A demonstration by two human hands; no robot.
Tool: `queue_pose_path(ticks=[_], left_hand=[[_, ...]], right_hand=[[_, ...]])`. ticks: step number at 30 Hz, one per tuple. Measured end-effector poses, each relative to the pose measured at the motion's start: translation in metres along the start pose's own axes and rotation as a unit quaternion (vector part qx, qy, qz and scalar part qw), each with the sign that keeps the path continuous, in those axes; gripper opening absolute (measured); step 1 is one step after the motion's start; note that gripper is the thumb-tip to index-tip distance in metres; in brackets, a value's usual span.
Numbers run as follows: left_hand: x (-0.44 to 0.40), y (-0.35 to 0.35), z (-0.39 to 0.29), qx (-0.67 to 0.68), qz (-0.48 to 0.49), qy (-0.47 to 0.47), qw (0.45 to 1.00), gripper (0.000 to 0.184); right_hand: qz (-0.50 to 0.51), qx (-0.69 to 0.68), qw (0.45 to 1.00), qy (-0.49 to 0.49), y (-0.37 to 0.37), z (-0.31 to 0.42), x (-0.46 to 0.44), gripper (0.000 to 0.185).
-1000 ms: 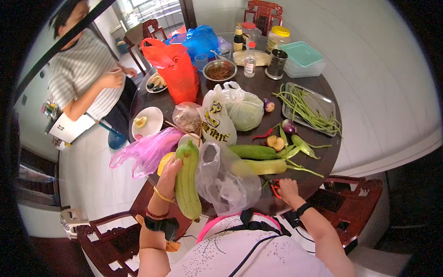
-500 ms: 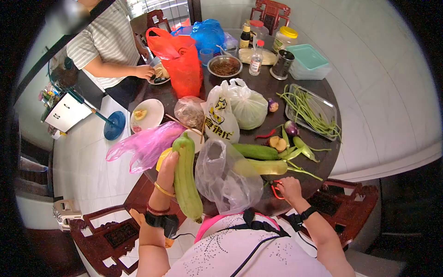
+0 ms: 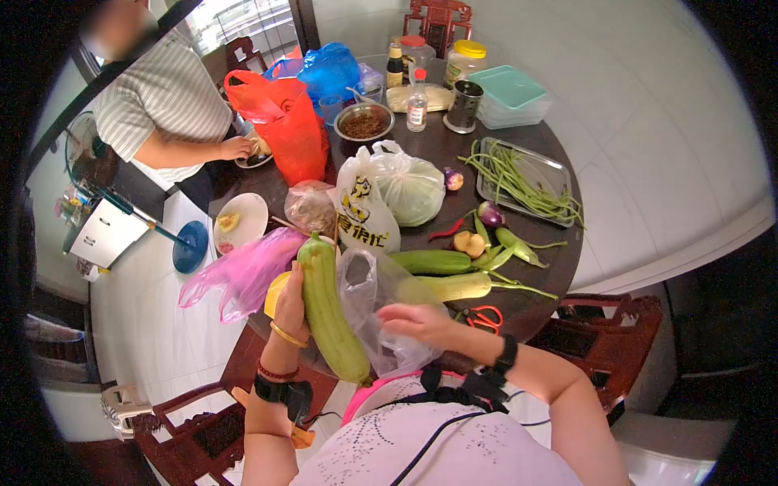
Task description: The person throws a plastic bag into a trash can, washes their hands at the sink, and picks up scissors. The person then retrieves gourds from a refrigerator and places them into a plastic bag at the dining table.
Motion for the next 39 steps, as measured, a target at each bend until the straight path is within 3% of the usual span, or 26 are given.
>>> queue_pose_path(ticks=[2,5,8,11,13,15,17,19,20,21,23,24,26,27,29,33,35,37,38,39], left_hand=[[-0.006,-0.003,0.005,0.045,0.051,-0.009,0.998,0.041],[-0.01,-0.007,0.008,0.038,0.049,-0.004,0.998,0.041],[-0.013,-0.014,0.013,0.033,0.086,-0.034,0.995,0.041],[0.002,-0.027,0.005,0.006,0.126,-0.066,0.99,0.042],[-0.001,-0.008,0.005,-0.065,0.083,-0.096,0.99,0.038],[-0.012,0.017,0.011,-0.218,0.011,-0.17,0.961,0.03],[-0.017,0.025,0.026,-0.283,-0.008,-0.145,0.948,0.031],[-0.011,0.008,0.038,-0.46,-0.127,-0.223,0.85,0.04],[-0.02,0.006,0.048,-0.483,-0.164,-0.276,0.815,0.049],[-0.025,-0.003,0.052,-0.485,-0.161,-0.277,0.814,0.049],[-0.029,-0.02,0.057,-0.588,-0.274,-0.405,0.644,0.046],[-0.036,-0.017,0.063,-0.59,-0.272,-0.406,0.642,0.046],[-0.051,0.004,0.077,-0.655,-0.241,-0.142,0.702,0.038],[-0.046,0.014,0.075,-0.658,-0.239,-0.143,0.699,0.038],[-0.022,0.036,0.072,-0.44,-0.181,-0.183,0.86,0.033],[0.02,0.051,0.072,-0.479,-0.209,-0.175,0.835,0.033],[0.021,0.056,0.091,-0.421,-0.182,-0.153,0.875,0.036],[0.038,0.029,0.082,-0.463,-0.193,-0.167,0.849,0.041],[0.046,0.014,0.075,-0.582,-0.25,-0.285,0.72,0.044],[0.057,-0.001,0.069,-0.673,-0.293,-0.39,0.556,0.048]], right_hand=[[0.024,-0.044,0.999,-0.003,-0.018,-0.004,-0.016,0.043],[0.054,0.049,0.997,0.022,-0.034,-0.004,-0.032,0.053],[-0.011,0.009,1.0,0.003,-0.039,-0.009,-0.037,0.058],[-0.039,0.057,0.998,0.001,-0.03,-0.023,-0.028,0.058],[-0.065,-0.05,0.996,0.045,-0.008,0.005,-0.03,0.056],[-0.105,-0.112,0.987,0.05,0.009,0.008,-0.017,0.056],[-0.146,-0.173,0.972,0.06,0.023,0.014,-0.007,0.056],[-0.194,-0.163,0.966,0.04,0.031,0.024,0.002,0.056],[-0.197,-0.164,0.966,0.04,0.031,0.017,0.004,0.056],[-0.198,-0.089,0.975,0.051,0.031,0.003,0.005,0.056],[-0.202,-0.016,0.977,0.063,0.026,-0.018,0.007,0.056],[-0.184,0.048,0.979,0.065,0.02,-0.025,0.008,0.057],[-0.162,0.168,0.967,0.107,0.012,-0.048,0.012,0.059],[-0.166,0.166,0.966,0.107,0.013,-0.043,0.015,0.059],[-0.107,0.308,0.945,-0.015,0.016,-0.033,0.03,0.058],[-0.078,0.418,0.905,0.015,0.024,-0.077,0.051,0.06],[-0.07,0.392,0.914,0.078,0.021,-0.077,0.054,0.062],[-0.055,0.366,0.926,0.067,0.016,-0.075,0.048,0.062],[-0.041,0.34,0.938,0.056,0.012,-0.073,0.044,0.062],[-0.042,0.338,0.939,0.053,0.011,-0.068,0.041,0.062]])
Point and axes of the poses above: each hand's wrist, its own x-axis away from the middle knuckle, its own y-axis out of the back of the hand, z = x × y, the point moved 1 cm from there along -x, towards the middle knuckle, and after that the axes turned 15 degrees about y, right-handed, at the moved point
